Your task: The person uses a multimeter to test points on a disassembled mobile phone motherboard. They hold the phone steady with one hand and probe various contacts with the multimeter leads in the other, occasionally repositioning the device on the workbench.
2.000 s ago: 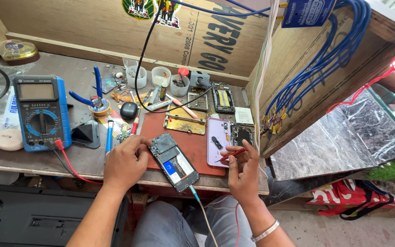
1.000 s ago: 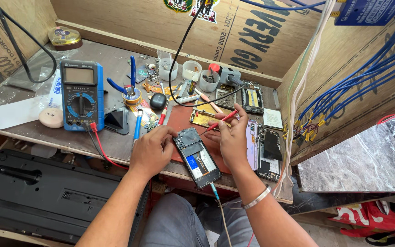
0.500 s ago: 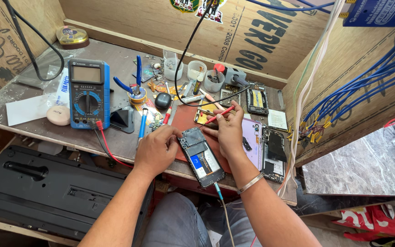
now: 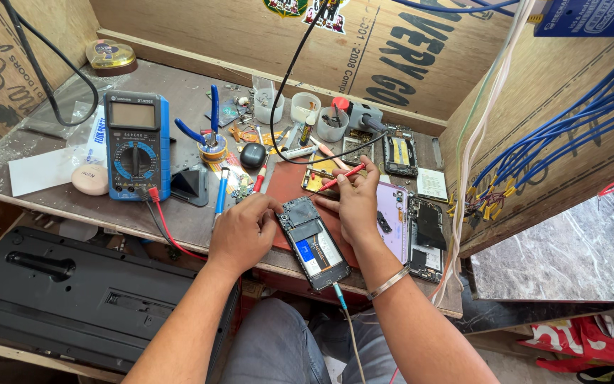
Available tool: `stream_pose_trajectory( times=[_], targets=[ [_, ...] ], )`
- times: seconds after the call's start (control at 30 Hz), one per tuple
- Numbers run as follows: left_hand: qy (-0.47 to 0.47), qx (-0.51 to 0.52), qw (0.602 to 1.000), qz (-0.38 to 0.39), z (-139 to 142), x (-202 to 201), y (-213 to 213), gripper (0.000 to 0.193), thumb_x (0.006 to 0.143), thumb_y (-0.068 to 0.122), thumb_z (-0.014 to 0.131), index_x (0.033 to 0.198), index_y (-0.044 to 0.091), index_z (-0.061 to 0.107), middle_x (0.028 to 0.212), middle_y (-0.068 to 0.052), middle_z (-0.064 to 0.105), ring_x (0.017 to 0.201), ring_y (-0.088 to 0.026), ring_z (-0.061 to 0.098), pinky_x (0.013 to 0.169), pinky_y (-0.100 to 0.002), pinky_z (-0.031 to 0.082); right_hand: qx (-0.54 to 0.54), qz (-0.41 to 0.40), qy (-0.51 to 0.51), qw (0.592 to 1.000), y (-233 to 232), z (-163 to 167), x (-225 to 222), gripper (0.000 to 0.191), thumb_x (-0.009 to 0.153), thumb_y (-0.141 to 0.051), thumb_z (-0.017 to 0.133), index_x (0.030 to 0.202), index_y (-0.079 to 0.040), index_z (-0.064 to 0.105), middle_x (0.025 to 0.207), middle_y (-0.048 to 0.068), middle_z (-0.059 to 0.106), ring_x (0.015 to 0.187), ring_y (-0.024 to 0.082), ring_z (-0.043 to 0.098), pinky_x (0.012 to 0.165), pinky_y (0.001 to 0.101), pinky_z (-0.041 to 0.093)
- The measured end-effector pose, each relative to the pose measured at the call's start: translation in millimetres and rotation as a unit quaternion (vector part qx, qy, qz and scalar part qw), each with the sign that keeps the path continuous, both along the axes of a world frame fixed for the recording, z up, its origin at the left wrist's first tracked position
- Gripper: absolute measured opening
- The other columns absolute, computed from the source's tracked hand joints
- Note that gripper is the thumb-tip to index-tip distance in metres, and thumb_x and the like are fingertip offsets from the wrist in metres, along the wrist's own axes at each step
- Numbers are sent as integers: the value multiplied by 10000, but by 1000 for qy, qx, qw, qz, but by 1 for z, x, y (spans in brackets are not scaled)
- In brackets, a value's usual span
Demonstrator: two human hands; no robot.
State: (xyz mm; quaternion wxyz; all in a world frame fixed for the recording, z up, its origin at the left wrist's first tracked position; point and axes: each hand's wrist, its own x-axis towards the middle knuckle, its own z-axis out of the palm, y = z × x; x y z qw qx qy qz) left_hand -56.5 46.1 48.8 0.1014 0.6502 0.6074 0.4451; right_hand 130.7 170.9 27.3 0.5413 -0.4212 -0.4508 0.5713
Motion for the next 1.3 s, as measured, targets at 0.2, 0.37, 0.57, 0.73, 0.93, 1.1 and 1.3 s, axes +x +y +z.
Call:
stream_pose_trajectory(
  times=[0.2, 0.37, 0.57, 0.73, 0.93, 1.1, 1.3],
  targets=[
    [3, 4, 1000, 1, 0, 0, 0, 129, 856, 80, 608, 931, 127, 702, 920, -53, 745, 734, -290, 726, 640, -440, 547, 5, -4, -9, 1000, 1, 0, -1, 562, 1041, -70, 445, 1517, -183, 168, 1247, 117, 570, 994, 214, 664, 759, 473, 645],
    [3, -5, 1000, 1, 0, -1, 0, 126, 856, 78, 610, 931, 128, 699, 920, -52, 744, 742, -287, 730, 647, -436, 551, 33, 2, -18, 999, 0, 1, -4, 571, 1044, -64, 441, 1524, -173, 153, 1254, 112, 552, 1004, 209, 664, 752, 462, 649],
    [-3, 3, 1000, -5, 0, -1, 0, 131, 859, 67, 607, 934, 123, 698, 931, -52, 745, 744, -285, 734, 650, -428, 556, 48, -1, -34, 998, -2, 1, -4, 581, 1045, -69, 444, 1531, -167, 140, 1241, 106, 556, 1001, 206, 679, 736, 427, 651],
    [2, 7, 1000, -4, -2, -2, 0, 130, 860, 69, 609, 936, 124, 699, 932, -53, 746, 752, -291, 732, 654, -434, 555, 59, 0, -41, 997, -3, 0, -3, 582, 1044, -67, 450, 1530, -162, 144, 1234, 98, 567, 1014, 199, 680, 741, 424, 652],
    [3, 8, 1000, -3, -2, -2, 0, 135, 860, 71, 608, 936, 129, 703, 937, -50, 749, 752, -292, 730, 653, -438, 552, 57, 1, -32, 998, -2, 0, -3, 581, 1048, -66, 453, 1533, -162, 147, 1230, 103, 571, 1008, 203, 677, 747, 437, 700],
    [-2, 4, 1000, -5, -2, -1, 1, 138, 859, 73, 607, 937, 131, 704, 934, -48, 748, 742, -284, 731, 648, -433, 553, 57, 2, -32, 998, -1, -1, -3, 582, 1044, -61, 450, 1533, -165, 151, 1235, 98, 569, 1014, 202, 680, 742, 437, 652],
    [-2, 4, 1000, -6, -2, -1, 1, 136, 854, 72, 609, 933, 131, 703, 917, -49, 745, 740, -276, 734, 646, -429, 555, 57, 2, -28, 998, 0, -3, -2, 591, 1042, -57, 453, 1534, -168, 147, 1234, 104, 567, 1012, 206, 682, 752, 440, 684]
  ],
)
